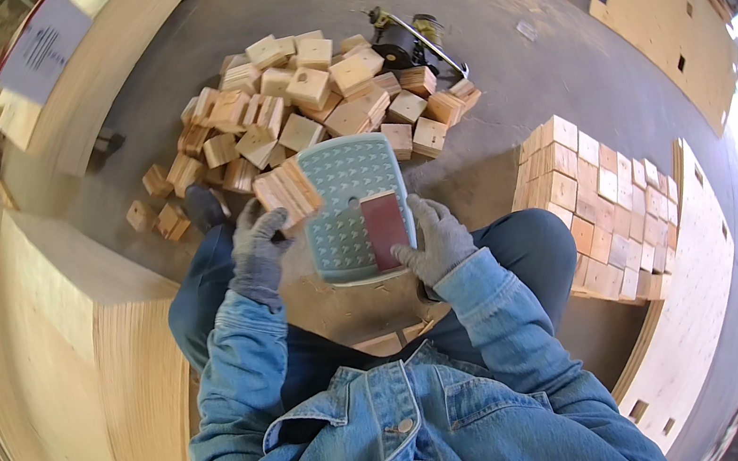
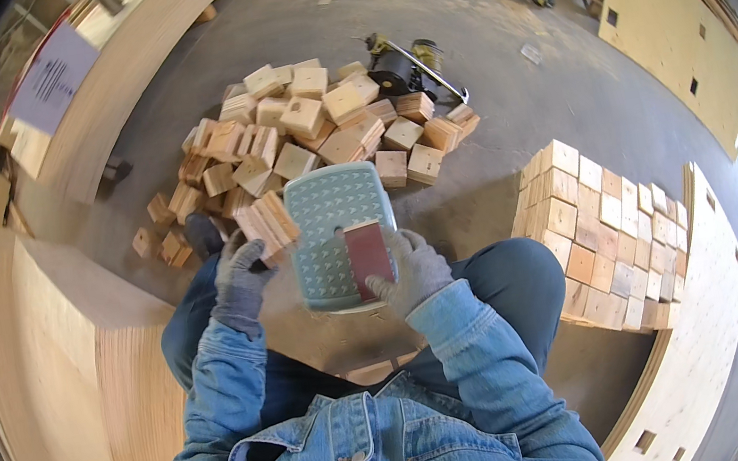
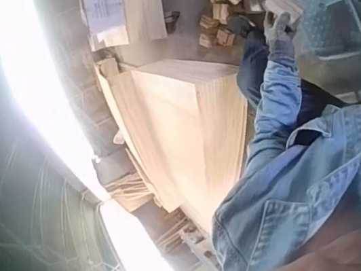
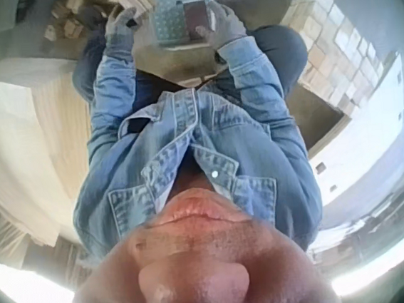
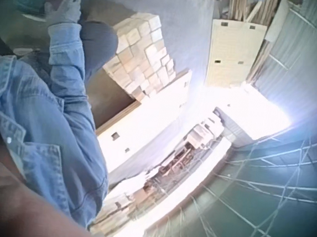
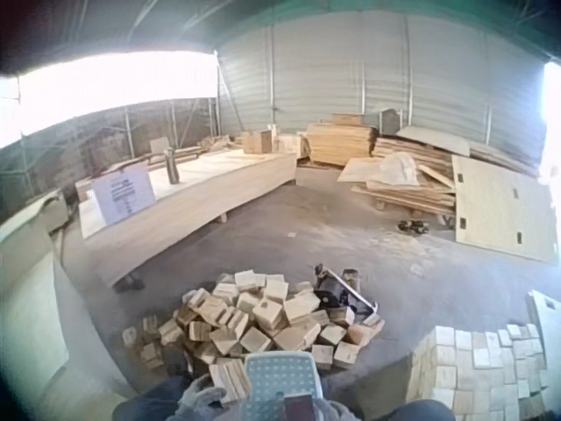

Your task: The person sits on the floor and sands small wooden blocks using a sanding block. They hold each block in one hand and rub the sanding block over its surfaces, then place the finished block into a nearby stack.

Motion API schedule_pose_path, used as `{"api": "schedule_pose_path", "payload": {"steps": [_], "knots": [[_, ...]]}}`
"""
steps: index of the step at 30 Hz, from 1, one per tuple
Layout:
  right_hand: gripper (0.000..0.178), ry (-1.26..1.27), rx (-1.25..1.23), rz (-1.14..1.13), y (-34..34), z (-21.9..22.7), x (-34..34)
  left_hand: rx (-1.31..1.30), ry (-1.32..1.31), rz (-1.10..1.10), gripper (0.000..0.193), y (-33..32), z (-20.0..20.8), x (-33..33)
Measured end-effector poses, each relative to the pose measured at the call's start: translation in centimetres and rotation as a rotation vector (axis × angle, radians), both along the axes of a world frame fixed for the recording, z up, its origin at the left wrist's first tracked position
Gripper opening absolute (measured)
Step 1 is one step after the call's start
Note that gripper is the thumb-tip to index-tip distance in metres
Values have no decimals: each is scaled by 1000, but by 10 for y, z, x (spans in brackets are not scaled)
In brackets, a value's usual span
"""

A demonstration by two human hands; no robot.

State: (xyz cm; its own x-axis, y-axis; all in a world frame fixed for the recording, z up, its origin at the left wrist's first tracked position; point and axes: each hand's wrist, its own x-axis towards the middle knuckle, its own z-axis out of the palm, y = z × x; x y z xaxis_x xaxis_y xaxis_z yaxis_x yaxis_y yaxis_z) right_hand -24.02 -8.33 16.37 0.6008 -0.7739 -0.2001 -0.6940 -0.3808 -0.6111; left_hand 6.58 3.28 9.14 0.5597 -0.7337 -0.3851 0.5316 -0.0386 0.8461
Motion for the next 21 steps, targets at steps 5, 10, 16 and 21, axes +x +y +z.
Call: {"api": "schedule_pose_path", "payload": {"steps": [5, 10, 16, 21], "knots": [[99, 232, 28, 38, 5, -21, 29, 83, 76, -54, 66, 32, 21, -57], [106, 366, 11, 18, 15, -56, 42, 7, -55, -151, 77, 19, -28, -54], [108, 421, -22, -52, 21, -81, 48, 155, -259, -209, 93, 8, -37, -59], [104, 390, -29, -42, 21, -96, 54, 172, -364, -214, 89, 11, -46, -57]]}}
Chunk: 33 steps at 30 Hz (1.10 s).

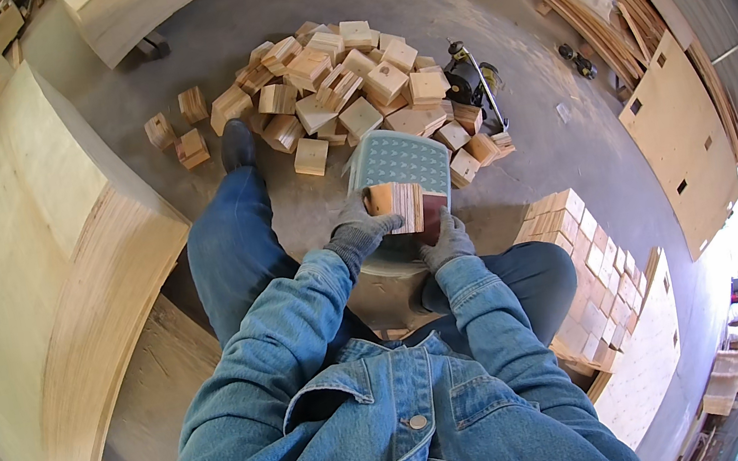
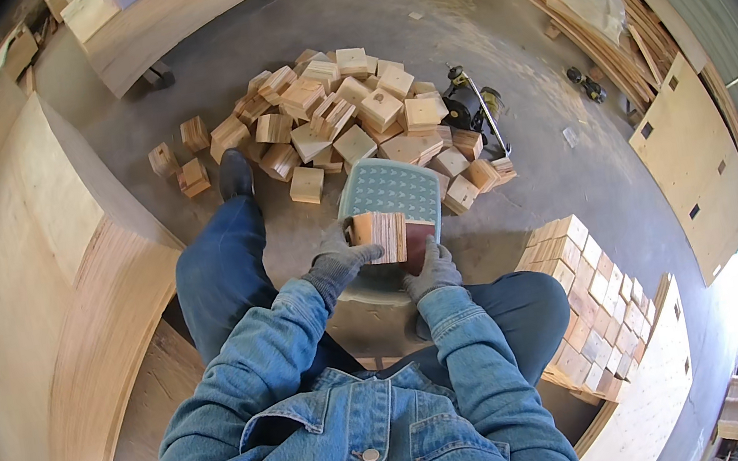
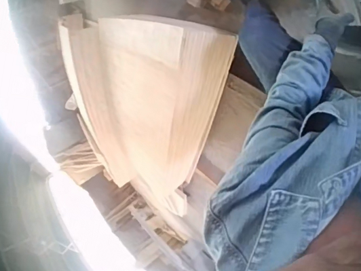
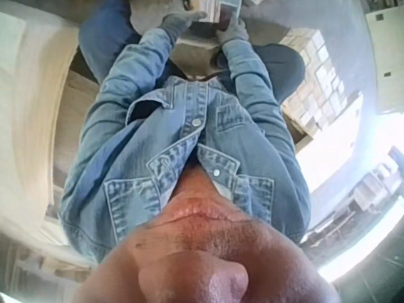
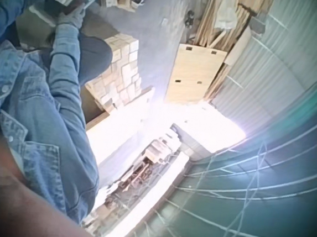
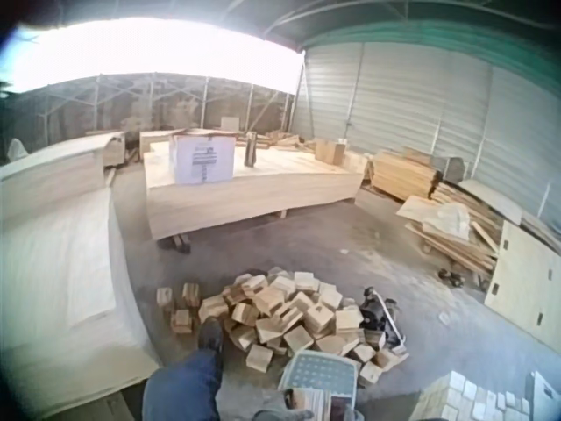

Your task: The person sits on the floor and sands small wooden blocks using a sanding block. They hold each block in one hand and rub the sanding block over its surfaces, then place the finished block into a nearby stack.

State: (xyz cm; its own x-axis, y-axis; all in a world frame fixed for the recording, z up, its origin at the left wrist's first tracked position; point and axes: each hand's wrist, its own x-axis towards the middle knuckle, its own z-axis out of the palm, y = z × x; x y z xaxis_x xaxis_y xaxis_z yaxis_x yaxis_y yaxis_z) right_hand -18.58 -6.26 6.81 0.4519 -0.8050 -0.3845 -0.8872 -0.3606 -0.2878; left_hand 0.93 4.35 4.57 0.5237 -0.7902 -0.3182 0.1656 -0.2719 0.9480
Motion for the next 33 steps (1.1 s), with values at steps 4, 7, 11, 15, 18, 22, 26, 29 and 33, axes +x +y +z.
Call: {"api": "schedule_pose_path", "payload": {"steps": [4, 7, 11, 15, 18, 22, 26, 29, 33], "knots": [[105, 67, 28, -22, -1, 3, 1, -32, 26, -26, 88, 0, 17, -3], [106, 78, 41, -32, -1, 4, 2, -58, 73, -14, 84, -3, 3, -3], [111, 135, 61, -8, 1, 15, 10, -162, 180, 33, 74, -3, -16, -1], [108, 80, 36, 5, -1, 11, 6, -165, 150, 68, 73, -6, -37, 3], [108, 93, 87, -11, -4, 20, 8, -181, 241, 42, 74, -1, -33, 8], [106, -10, 107, -156, -13, 28, -7, -109, 282, -4, 76, 0, -7, -5], [110, -364, 150, -249, -21, 32, -13, -128, 233, -69, 70, -2, -3, -9], [109, -537, 127, -279, -20, 33, -16, -142, 45, -150, 68, -7, -8, -13], [105, -580, 101, -216, -16, 36, -17, -66, -27, -178, 66, -8, -1, -17]]}}
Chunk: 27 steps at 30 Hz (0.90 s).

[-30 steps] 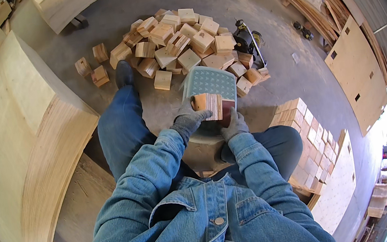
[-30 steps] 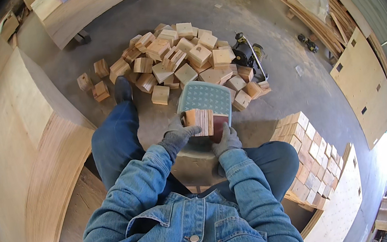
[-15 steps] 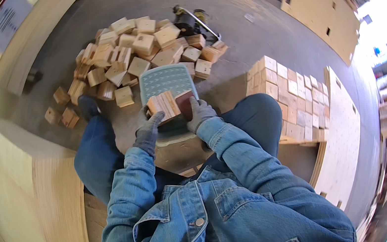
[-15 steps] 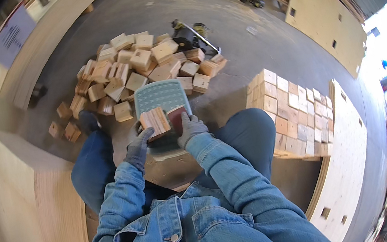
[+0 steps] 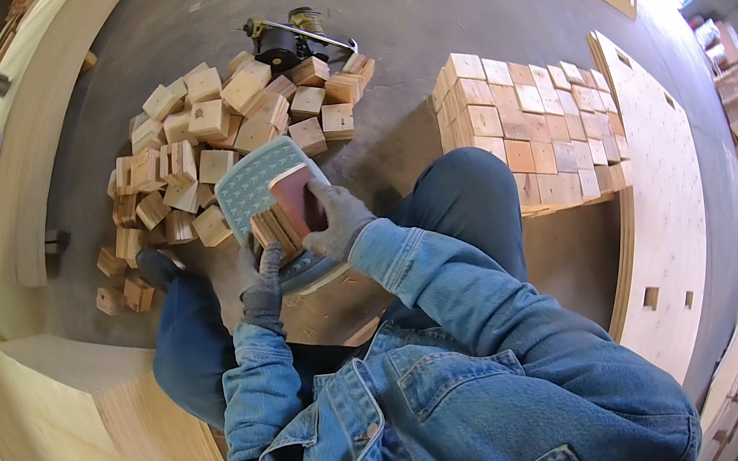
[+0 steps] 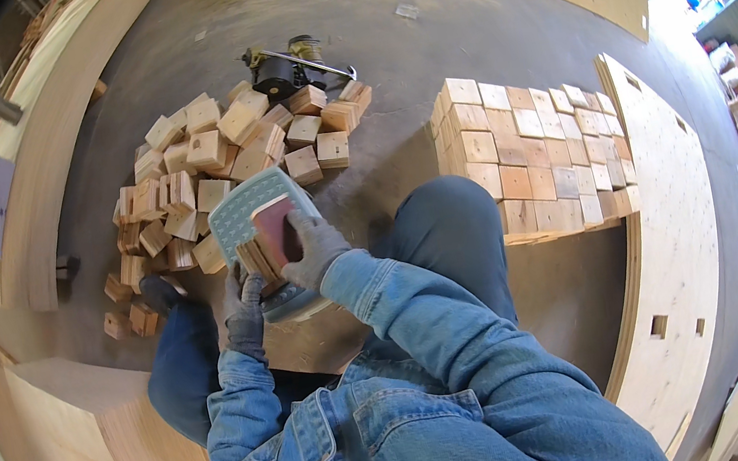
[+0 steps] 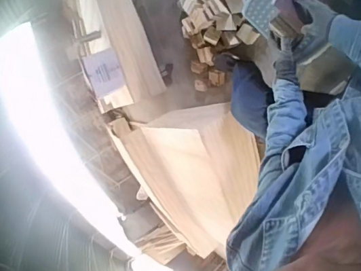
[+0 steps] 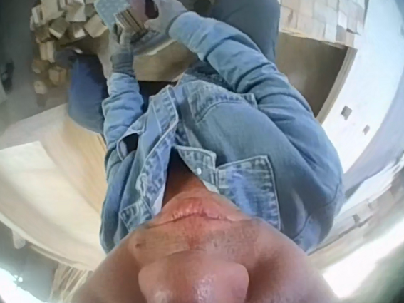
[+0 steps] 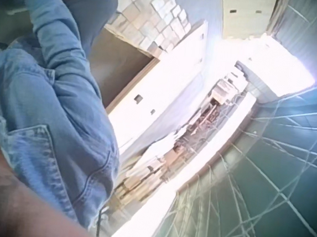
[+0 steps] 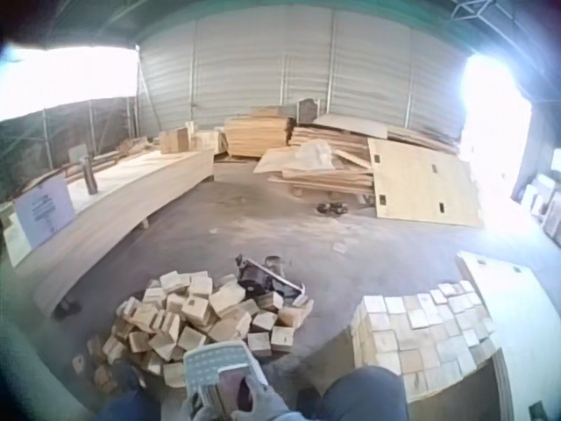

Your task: The person sits on the floor and sands small wooden blocks using a sanding block. They hold each block in one hand and rub the sanding block over its surfaces, then place the finished block into a nearby stack.

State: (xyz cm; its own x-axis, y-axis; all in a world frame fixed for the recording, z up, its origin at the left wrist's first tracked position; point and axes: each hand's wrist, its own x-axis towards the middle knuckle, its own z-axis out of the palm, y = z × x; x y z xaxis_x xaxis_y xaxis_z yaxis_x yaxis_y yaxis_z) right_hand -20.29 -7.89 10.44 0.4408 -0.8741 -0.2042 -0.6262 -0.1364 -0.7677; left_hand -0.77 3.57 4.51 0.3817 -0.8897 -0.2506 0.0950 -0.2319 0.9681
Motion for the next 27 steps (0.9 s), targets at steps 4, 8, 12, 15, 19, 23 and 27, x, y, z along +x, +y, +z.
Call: {"api": "schedule_pose_path", "payload": {"steps": [4, 8, 12, 15, 19, 23, 27], "knots": [[98, 2, -2, 174, 5, 25, 2, -4, -152, -11, 66, 10, -2, 18], [93, 127, 5, 287, 7, 34, 3, -80, -53, -76, 94, 11, 2, 26], [94, 178, 71, 349, -3, 54, -1, -16, -233, -155, 115, 4, -19, 36], [95, 188, 99, 348, -7, 49, -6, 30, 151, -80, 99, -6, -28, 33], [92, 129, 89, 331, -8, 39, -3, 138, 708, 32, 87, -16, -45, 47], [87, -32, -2, 101, -9, 28, -6, -33, -254, -151, 90, 10, -51, 42], [86, -15, -168, -213, -23, -12, -19, 162, -72, 146, 95, 22, -7, 48]]}}
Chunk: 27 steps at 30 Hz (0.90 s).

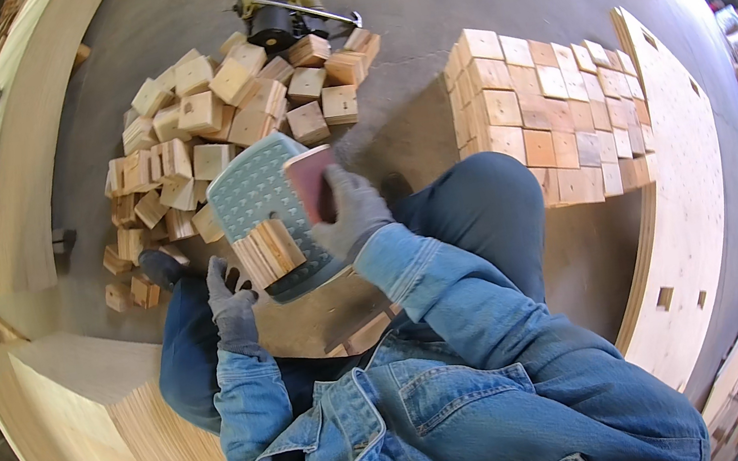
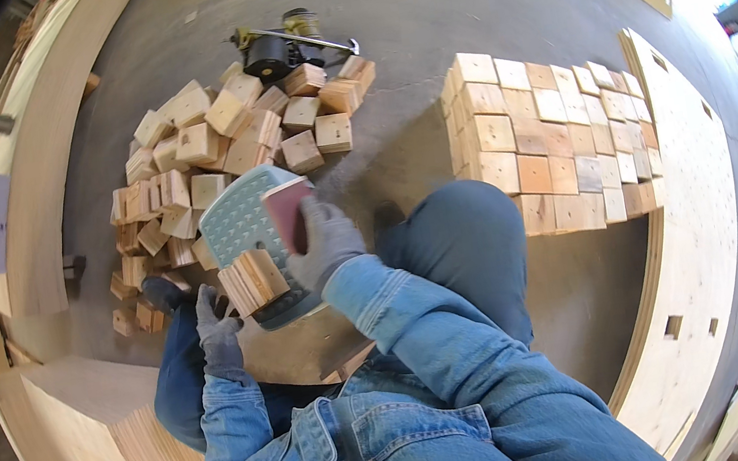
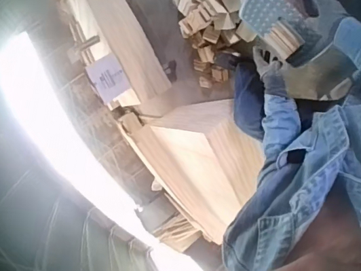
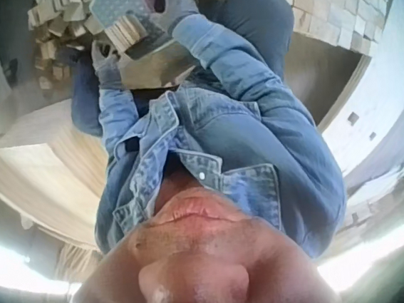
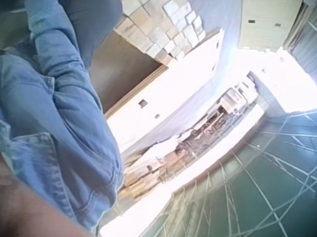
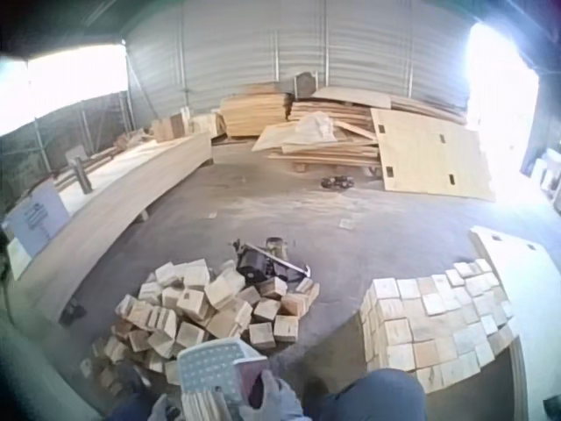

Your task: The person sits on the floor and sands small wooden blocks using a sanding block. They hold each block in one hand and rub the sanding block over its surfaces, then place the finished block into a nearby stack.

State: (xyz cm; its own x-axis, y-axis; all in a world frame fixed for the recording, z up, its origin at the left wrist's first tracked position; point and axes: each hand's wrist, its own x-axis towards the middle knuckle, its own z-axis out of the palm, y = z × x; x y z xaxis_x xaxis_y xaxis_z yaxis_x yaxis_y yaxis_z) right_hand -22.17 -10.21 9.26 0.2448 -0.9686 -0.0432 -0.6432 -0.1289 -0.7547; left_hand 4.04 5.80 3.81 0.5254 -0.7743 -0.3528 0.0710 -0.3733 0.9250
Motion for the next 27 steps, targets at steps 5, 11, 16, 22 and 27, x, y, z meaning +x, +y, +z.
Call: {"api": "schedule_pose_path", "payload": {"steps": [5, 11, 16, 22, 27], "knots": [[94, 203, 415, -85, -23, -28, -13, 123, 291, 474, 37, -9, -27, 21], [86, -177, 633, -140, -26, -107, 12, -70, 620, 328, 51, -20, -175, 44], [66, -409, 695, -90, -30, -110, -16, -162, 716, 376, 50, -42, -114, -11], [71, -608, 843, -176, -32, -121, -12, -9, 492, 478, 55, -35, -88, -12], [73, -626, 850, -104, -27, -123, 1, -109, 521, 456, 46, -31, -103, 9]]}}
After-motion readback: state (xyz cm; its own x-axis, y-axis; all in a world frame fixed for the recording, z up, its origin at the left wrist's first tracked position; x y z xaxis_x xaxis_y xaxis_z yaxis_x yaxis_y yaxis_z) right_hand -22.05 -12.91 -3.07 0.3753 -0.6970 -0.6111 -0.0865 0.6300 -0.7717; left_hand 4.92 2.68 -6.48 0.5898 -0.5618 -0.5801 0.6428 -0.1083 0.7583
